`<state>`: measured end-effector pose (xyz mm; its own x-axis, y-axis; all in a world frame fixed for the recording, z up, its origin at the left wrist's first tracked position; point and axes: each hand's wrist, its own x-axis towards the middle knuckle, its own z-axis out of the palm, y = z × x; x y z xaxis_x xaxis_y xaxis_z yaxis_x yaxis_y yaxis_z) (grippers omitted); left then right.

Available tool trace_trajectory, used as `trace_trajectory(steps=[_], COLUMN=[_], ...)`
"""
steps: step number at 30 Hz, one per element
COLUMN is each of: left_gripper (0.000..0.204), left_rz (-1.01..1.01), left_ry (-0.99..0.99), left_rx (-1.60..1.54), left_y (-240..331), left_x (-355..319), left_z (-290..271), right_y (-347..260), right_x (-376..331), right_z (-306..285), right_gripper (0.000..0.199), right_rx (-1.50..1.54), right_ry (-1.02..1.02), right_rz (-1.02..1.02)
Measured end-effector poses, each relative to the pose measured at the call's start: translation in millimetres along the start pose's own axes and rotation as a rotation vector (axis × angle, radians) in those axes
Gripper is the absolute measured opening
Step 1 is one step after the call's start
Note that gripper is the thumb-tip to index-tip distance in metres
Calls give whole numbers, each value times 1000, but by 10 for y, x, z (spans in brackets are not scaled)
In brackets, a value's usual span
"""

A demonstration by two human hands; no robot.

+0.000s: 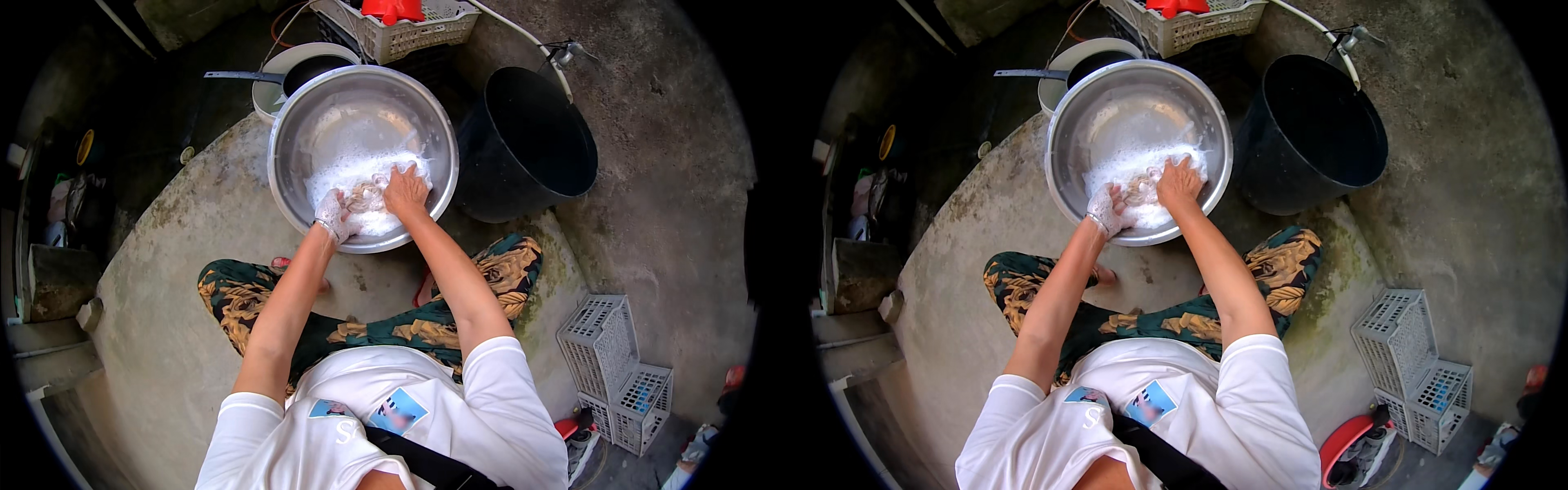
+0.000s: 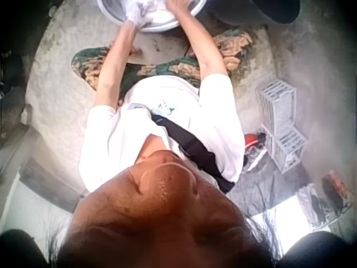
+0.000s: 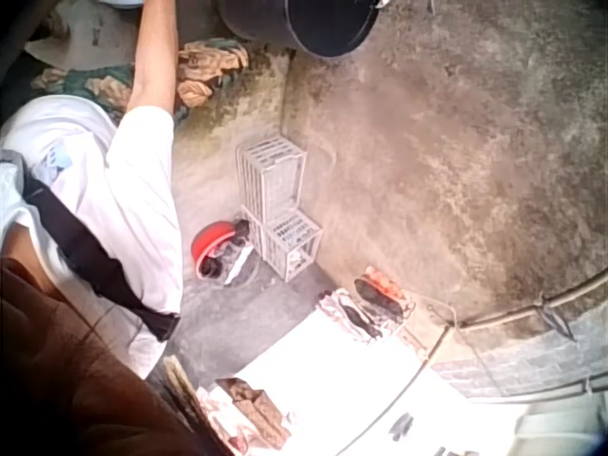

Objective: The person sits on the floor and washes a cloth by hand in a metal basin filled with soapy water. They scrub and rinse the cloth, then pour out the soapy water and add fresh water from a yellow bucket to continue rinsing.

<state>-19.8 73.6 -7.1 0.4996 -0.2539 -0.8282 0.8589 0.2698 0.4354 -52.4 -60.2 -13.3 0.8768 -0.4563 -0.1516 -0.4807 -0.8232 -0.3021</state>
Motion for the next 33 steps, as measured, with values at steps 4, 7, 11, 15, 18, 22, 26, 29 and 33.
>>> trace_trajectory(steps=[4,7,11,15,18,22,26,29,33], left_gripper=[40,40,25,31,36,42,53,50,32], left_rz=[-36,-178,224,79,148,57,8,-23,-17], left_ry=[-34,-327,-1065,-753,-482,-152,23,-254,-440], left_rx=[9,-108,-31,-229,2,87,157,-28,-162], left_y=[-76,-26,-57,-144,-125,10,46,-84,-70], left_x=[155,192,1142,723,453,149,-170,332,590], left_z=[42,-56,-715,-198,-79,-59,24,-99,-296], right_y=[-56,-280,-768,-470,-204,-32,4,-36,-510], right_x=[-69,-218,-404,-130,113,160,-32,38,-339], right_z=[470,466,160,243,257,202,195,728,239], right_gripper=[42,32,26,20,21,31,37,36,35], right_rx=[298,524,640,661,411,91,170,498,826], right_ry=[-62,-12,116,183,174,242,-12,-83,-23], right_rz=[-39,-232,-431,-303,-246,-16,-1,-63,-281])
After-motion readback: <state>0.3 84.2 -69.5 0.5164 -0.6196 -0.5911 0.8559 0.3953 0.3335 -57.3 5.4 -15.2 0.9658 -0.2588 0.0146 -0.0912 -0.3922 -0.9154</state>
